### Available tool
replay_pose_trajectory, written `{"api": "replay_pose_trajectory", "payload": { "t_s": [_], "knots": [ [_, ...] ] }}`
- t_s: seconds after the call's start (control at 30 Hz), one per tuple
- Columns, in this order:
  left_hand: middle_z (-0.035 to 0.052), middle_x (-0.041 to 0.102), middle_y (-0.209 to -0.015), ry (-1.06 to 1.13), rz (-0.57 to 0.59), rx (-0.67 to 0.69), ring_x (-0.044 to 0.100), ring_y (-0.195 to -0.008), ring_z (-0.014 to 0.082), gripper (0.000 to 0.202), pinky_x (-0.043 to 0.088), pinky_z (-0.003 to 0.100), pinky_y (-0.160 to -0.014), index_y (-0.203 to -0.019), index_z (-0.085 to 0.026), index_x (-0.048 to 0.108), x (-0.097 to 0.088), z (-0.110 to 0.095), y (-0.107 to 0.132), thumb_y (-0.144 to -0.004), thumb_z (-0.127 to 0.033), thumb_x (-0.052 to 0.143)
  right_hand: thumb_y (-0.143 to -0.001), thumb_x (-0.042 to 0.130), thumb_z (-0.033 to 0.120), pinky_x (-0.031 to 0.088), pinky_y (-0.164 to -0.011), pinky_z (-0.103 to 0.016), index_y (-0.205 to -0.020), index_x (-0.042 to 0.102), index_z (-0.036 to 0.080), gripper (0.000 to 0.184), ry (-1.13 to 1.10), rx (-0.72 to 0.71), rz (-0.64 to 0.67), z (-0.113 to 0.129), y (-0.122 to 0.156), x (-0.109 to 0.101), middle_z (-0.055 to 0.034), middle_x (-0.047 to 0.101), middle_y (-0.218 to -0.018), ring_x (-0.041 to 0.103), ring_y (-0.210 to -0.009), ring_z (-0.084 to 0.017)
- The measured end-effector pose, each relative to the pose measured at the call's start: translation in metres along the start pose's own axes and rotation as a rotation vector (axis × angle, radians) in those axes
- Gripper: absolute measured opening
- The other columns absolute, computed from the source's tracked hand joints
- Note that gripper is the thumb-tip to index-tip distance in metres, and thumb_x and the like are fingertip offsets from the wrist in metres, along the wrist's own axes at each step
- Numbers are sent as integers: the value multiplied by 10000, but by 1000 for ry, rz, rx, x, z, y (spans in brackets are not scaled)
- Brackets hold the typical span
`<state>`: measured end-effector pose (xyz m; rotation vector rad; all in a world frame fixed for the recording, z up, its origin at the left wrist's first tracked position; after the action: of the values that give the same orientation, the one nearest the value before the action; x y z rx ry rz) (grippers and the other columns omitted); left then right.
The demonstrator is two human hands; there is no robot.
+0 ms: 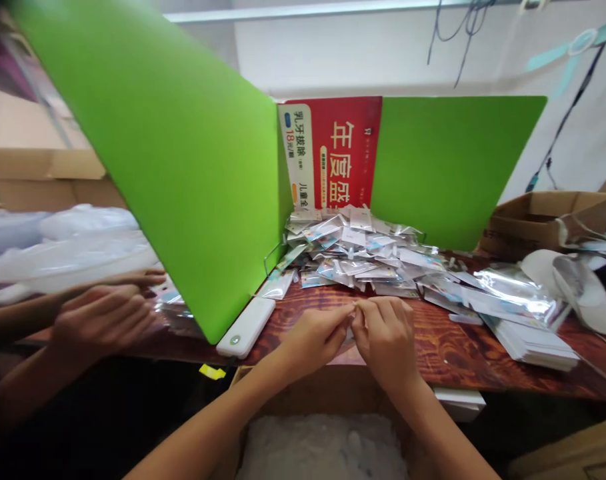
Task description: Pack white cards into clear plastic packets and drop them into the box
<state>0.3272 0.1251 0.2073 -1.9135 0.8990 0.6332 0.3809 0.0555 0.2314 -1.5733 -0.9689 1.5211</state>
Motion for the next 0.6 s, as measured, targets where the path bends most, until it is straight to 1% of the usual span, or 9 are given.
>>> {"api": "replay_pose_trajectory", "payload": {
  "t_s": [0.1, 0.2, 0.27, 0.33, 0.4, 0.43, 0.47, 0.53, 0.6],
  "knots": [
    [109, 717, -942, -22, 9, 3, 674, -835, 216, 312, 461, 264, -722, -1132, -163, 622, -3, -3, 3, -891, -163, 425, -890, 503, 184, 382, -784, -362, -853, 606, 176, 110, -49, 16, -17, -5, 3, 2, -67, 640, -804, 532, -812, -223],
    [93, 725, -990, -30, 13, -1, 673, -847, 202, 400, 461, 254, -724, -1221, -196, 600, -3, -6, 4, -855, -132, 451, -861, 507, 249, 387, -782, -383, -803, 603, 182, 131, -118, 164, -33, -37, 8, 2, -72, 630, -782, 528, -801, -238],
    [77, 733, -931, 3, -16, -26, 667, -798, 185, 415, 460, 246, -708, -1203, -196, 622, -7, -4, 4, -828, -120, 464, -806, 525, 311, 395, -764, -391, -764, 598, 189, 149, -238, 468, -75, -85, 21, 5, -63, 612, -756, 521, -773, -239],
    [68, 727, -850, 88, -104, -96, 648, -730, 169, 379, 460, 244, -686, -1156, -171, 649, -16, 8, 3, -827, -145, 463, -746, 533, 336, 412, -703, -370, -732, 571, 198, 144, -424, 912, -218, -138, 54, 9, -32, 571, -700, 506, -704, -218],
    [72, 709, -835, 236, -267, -218, 627, -710, 162, 337, 461, 244, -662, -1111, -146, 658, -31, 31, 3, -849, -209, 454, -716, 513, 331, 418, -635, -338, -707, 519, 211, 120, -561, 1224, -389, -166, 86, 13, 0, 516, -645, 487, -637, -191],
    [77, 700, -863, 338, -369, -289, 621, -725, 162, 327, 462, 244, -656, -1093, -139, 653, -38, 46, 4, -856, -246, 455, -711, 502, 330, 419, -615, -324, -702, 498, 217, 113, -595, 1294, -461, -171, 95, 13, 9, 498, -632, 484, -621, -182],
    [81, 691, -896, 454, -472, -358, 618, -745, 162, 320, 465, 243, -652, -1076, -137, 645, -43, 62, 6, -857, -279, 461, -712, 499, 332, 420, -606, -314, -706, 493, 219, 113, -608, 1310, -502, -172, 97, 10, 10, 495, -635, 488, -619, -177],
    [75, 671, -916, 699, -634, -478, 612, -758, 157, 311, 470, 241, -642, -1049, -137, 620, -42, 91, 8, -829, -323, 501, -734, 520, 355, 429, -625, -298, -748, 535, 209, 147, -630, 1249, -471, -163, 88, 3, -4, 537, -685, 514, -657, -175],
    [51, 653, -858, 894, -707, -575, 604, -709, 144, 331, 464, 234, -610, -1027, -138, 600, -31, 113, 8, -770, -342, 566, -770, 545, 399, 441, -657, -288, -801, 588, 199, 206, -682, 1091, -282, -139, 65, 2, -21, 587, -753, 540, -706, -177]
  ]
}}
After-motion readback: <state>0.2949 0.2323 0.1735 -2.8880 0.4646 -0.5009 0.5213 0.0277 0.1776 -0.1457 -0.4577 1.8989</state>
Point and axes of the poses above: each hand's wrist, its own y-axis away from the middle knuckle, its own x-axis out of the palm, z = x × y, the point moved 10 cm from there along -y, towards the middle knuckle
